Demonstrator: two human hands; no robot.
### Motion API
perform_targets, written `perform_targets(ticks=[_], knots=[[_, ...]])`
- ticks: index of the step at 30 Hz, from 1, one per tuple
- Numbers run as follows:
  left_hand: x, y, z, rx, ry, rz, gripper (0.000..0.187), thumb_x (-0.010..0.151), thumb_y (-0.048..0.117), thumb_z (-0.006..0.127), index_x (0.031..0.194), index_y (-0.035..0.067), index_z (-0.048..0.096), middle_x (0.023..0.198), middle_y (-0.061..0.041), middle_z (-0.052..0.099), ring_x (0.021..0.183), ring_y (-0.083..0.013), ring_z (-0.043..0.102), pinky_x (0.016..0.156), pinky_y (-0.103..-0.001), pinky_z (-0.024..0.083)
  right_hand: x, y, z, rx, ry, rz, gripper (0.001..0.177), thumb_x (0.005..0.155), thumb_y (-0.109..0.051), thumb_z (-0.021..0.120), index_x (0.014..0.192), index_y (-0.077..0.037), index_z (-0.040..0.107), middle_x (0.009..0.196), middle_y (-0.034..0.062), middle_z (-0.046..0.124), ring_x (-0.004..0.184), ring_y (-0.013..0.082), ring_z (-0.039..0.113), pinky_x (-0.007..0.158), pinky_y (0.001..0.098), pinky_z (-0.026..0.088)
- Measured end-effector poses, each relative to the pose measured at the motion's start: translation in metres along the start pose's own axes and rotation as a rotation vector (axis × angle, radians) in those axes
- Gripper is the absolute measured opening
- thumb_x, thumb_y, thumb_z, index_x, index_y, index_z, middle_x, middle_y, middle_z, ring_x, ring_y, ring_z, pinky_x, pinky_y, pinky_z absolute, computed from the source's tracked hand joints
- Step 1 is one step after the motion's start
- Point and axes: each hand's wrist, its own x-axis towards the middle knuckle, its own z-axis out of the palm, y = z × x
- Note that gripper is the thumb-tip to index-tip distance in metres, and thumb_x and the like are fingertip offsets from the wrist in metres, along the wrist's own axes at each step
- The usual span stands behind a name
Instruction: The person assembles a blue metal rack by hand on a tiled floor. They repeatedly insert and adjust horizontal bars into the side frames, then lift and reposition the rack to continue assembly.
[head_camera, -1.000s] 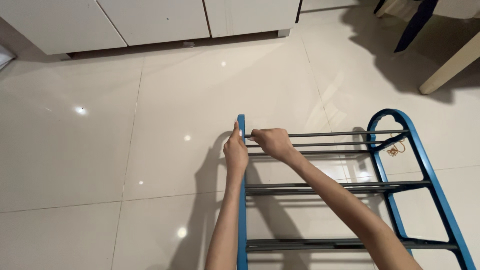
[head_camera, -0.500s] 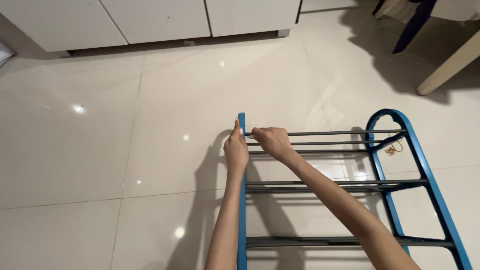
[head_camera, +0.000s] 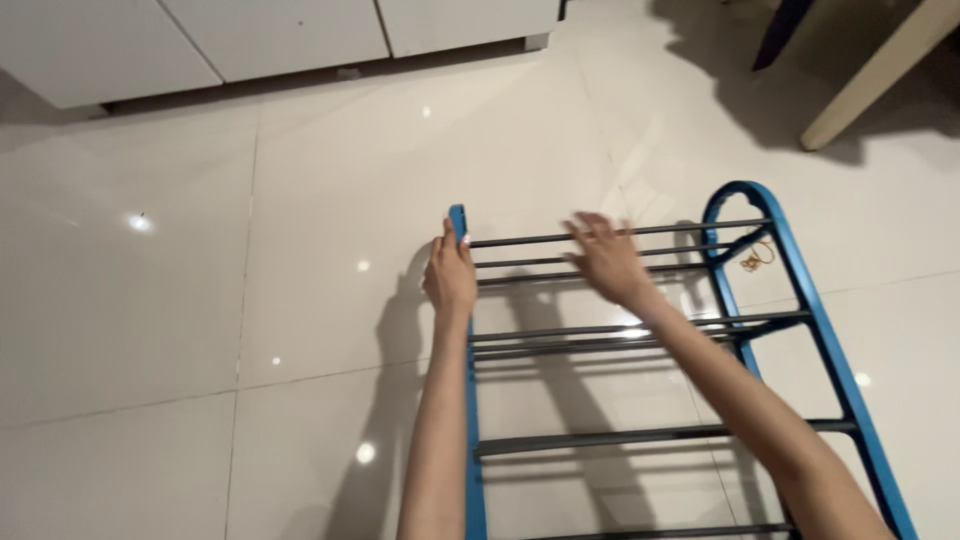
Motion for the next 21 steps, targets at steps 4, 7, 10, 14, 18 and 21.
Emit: perform_targets(ticks=[4, 7, 10, 14, 18, 21], knots=[[0.026, -0.026, -0.001, 0.032, 0.019, 0.041, 0.051, 0.105, 0.030, 0.054, 0.154, 0.018, 0.048, 0.113, -0.012, 0.069, 0.095, -0.0283, 0.072, 0.082, -0.044, 0.060, -0.062, 0.106, -0.021, -0.108, 0.081, 0.349, 0.064, 0.101, -0.048, 0.056, 0.151, -0.009, 0.046, 0.158, 0.0173, 0.038, 0.147, 0.0347, 0.035, 0.109, 0.0745, 0.031], [0.039, -0.039, -0.012, 0.132, 0.046, 0.084, 0.049, 0.105, 0.031, 0.056, 0.151, 0.016, 0.052, 0.117, -0.014, 0.069, 0.102, -0.0333, 0.068, 0.088, -0.048, 0.056, -0.110, 0.179, -0.021, 0.056, 0.095, 0.607, 0.065, 0.099, -0.042, 0.061, 0.151, -0.007, 0.044, 0.153, 0.0213, 0.042, 0.141, 0.0402, 0.040, 0.110, 0.0643, 0.039], [0.039, -0.034, -0.011, 0.375, 0.309, 0.338, 0.043, 0.104, 0.029, 0.060, 0.141, 0.007, 0.059, 0.123, -0.012, 0.068, 0.118, -0.0307, 0.065, 0.100, -0.048, 0.051, -0.119, 0.209, 0.015, 0.510, 0.199, 0.609, 0.063, 0.098, -0.031, 0.061, 0.151, -0.004, 0.041, 0.146, 0.0243, 0.048, 0.134, 0.0406, 0.050, 0.109, 0.0511, 0.045], [0.023, -0.009, -0.004, 0.630, 0.386, 0.629, 0.034, 0.092, 0.027, 0.064, 0.124, 0.016, 0.068, 0.129, -0.004, 0.068, 0.120, -0.0203, 0.063, 0.107, -0.050, 0.046, -0.118, 0.216, 0.020, 0.560, 0.272, 0.397, 0.061, 0.103, -0.014, 0.059, 0.158, 0.000, 0.036, 0.149, 0.0296, 0.049, 0.136, 0.0446, 0.049, 0.112, 0.0452, 0.039], [0.011, 0.047, 0.040, 0.283, 0.076, 0.824, 0.030, 0.093, 0.028, 0.068, 0.118, 0.014, 0.076, 0.118, -0.005, 0.070, 0.109, -0.0231, 0.066, 0.094, -0.046, 0.051, -0.121, 0.207, 0.025, 0.613, 0.269, 0.413, 0.063, 0.100, -0.012, 0.060, 0.157, -0.001, 0.035, 0.144, 0.0279, 0.053, 0.133, 0.0401, 0.053, 0.111, 0.0423, 0.041], [0.002, 0.102, 0.085, 0.084, -0.024, 0.891, 0.026, 0.092, 0.032, 0.071, 0.114, 0.019, 0.075, 0.105, -0.003, 0.072, 0.091, -0.0219, 0.070, 0.079, -0.042, 0.057, -0.119, 0.197, 0.022, 0.612, 0.300, 0.418, 0.063, 0.099, -0.011, 0.061, 0.156, -0.001, 0.037, 0.139, 0.0265, 0.056, 0.129, 0.0388, 0.056, 0.110, 0.0413, 0.043]])
